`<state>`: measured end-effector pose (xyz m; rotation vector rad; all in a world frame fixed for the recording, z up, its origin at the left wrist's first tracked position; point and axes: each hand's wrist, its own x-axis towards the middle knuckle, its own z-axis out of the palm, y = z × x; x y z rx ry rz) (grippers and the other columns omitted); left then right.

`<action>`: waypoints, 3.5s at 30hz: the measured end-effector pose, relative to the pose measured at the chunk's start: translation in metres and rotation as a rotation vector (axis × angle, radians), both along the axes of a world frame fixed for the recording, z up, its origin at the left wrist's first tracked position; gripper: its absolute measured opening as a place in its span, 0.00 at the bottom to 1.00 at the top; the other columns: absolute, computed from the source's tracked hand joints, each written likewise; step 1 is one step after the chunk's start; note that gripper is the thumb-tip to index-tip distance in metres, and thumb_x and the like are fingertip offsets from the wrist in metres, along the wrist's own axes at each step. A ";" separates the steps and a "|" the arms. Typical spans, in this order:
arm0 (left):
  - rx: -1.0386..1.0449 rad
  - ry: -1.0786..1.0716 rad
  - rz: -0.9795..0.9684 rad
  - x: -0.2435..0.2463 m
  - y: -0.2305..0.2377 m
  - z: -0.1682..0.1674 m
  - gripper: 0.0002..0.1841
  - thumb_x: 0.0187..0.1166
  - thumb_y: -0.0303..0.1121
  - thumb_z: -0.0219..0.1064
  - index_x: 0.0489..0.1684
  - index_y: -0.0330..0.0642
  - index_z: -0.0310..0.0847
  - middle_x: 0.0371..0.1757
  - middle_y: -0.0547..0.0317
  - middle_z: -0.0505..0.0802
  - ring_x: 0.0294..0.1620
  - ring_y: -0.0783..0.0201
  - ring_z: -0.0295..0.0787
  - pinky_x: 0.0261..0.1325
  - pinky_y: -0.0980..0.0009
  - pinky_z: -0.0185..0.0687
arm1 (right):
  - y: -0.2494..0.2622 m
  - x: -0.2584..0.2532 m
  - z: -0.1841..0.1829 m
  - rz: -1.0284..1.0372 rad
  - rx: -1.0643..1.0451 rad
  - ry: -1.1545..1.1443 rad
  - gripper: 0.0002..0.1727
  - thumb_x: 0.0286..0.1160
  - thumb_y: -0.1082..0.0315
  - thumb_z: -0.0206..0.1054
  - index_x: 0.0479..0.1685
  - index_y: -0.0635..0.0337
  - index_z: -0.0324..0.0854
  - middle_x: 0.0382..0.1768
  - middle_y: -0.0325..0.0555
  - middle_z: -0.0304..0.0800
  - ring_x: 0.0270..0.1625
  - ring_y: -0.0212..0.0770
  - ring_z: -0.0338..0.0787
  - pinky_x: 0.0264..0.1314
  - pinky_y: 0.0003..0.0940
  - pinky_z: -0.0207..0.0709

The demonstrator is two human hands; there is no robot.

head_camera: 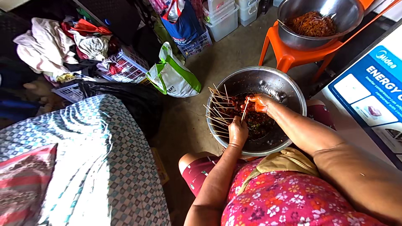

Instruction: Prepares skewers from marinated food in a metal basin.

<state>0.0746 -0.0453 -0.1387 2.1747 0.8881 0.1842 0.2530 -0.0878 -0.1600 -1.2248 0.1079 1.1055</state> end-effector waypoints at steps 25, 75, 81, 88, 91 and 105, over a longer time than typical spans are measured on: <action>0.001 -0.116 0.054 -0.001 0.004 -0.006 0.08 0.82 0.28 0.62 0.42 0.33 0.85 0.28 0.51 0.89 0.31 0.59 0.87 0.44 0.57 0.83 | -0.007 0.016 -0.006 0.180 -0.112 -0.169 0.20 0.94 0.57 0.51 0.71 0.62 0.72 0.54 0.53 0.84 0.48 0.48 0.89 0.50 0.49 0.86; -0.153 -0.079 -0.009 -0.001 0.016 -0.010 0.08 0.81 0.31 0.65 0.44 0.36 0.88 0.33 0.54 0.91 0.36 0.62 0.88 0.49 0.60 0.83 | -0.016 0.035 -0.011 0.052 -0.070 -0.129 0.13 0.89 0.73 0.55 0.65 0.69 0.72 0.42 0.53 0.86 0.39 0.44 0.90 0.48 0.42 0.88; -0.146 -0.085 0.004 -0.001 0.016 -0.010 0.08 0.81 0.30 0.66 0.44 0.36 0.88 0.32 0.54 0.91 0.34 0.63 0.87 0.47 0.60 0.83 | -0.014 0.027 -0.007 0.025 -0.077 -0.149 0.10 0.87 0.76 0.55 0.61 0.68 0.72 0.36 0.50 0.87 0.35 0.42 0.91 0.45 0.40 0.89; -0.109 -0.112 0.022 -0.003 0.012 -0.010 0.07 0.81 0.28 0.66 0.44 0.35 0.87 0.29 0.53 0.90 0.31 0.60 0.86 0.43 0.58 0.83 | -0.011 0.017 -0.004 -0.065 -0.037 -0.056 0.11 0.89 0.75 0.54 0.63 0.67 0.71 0.40 0.49 0.83 0.36 0.41 0.89 0.46 0.39 0.89; -0.087 -0.107 0.031 -0.003 0.009 -0.008 0.06 0.82 0.28 0.65 0.44 0.35 0.86 0.28 0.53 0.88 0.30 0.60 0.85 0.41 0.58 0.82 | -0.009 0.013 0.001 -0.084 -0.013 -0.031 0.10 0.91 0.73 0.52 0.62 0.67 0.70 0.39 0.49 0.82 0.36 0.41 0.88 0.48 0.38 0.89; -0.057 -0.131 0.075 -0.005 0.011 -0.013 0.08 0.85 0.30 0.62 0.46 0.35 0.85 0.31 0.47 0.89 0.32 0.53 0.87 0.40 0.50 0.82 | -0.014 0.019 -0.007 0.212 -0.262 -0.270 0.17 0.92 0.68 0.51 0.72 0.65 0.70 0.48 0.54 0.84 0.40 0.46 0.90 0.46 0.45 0.88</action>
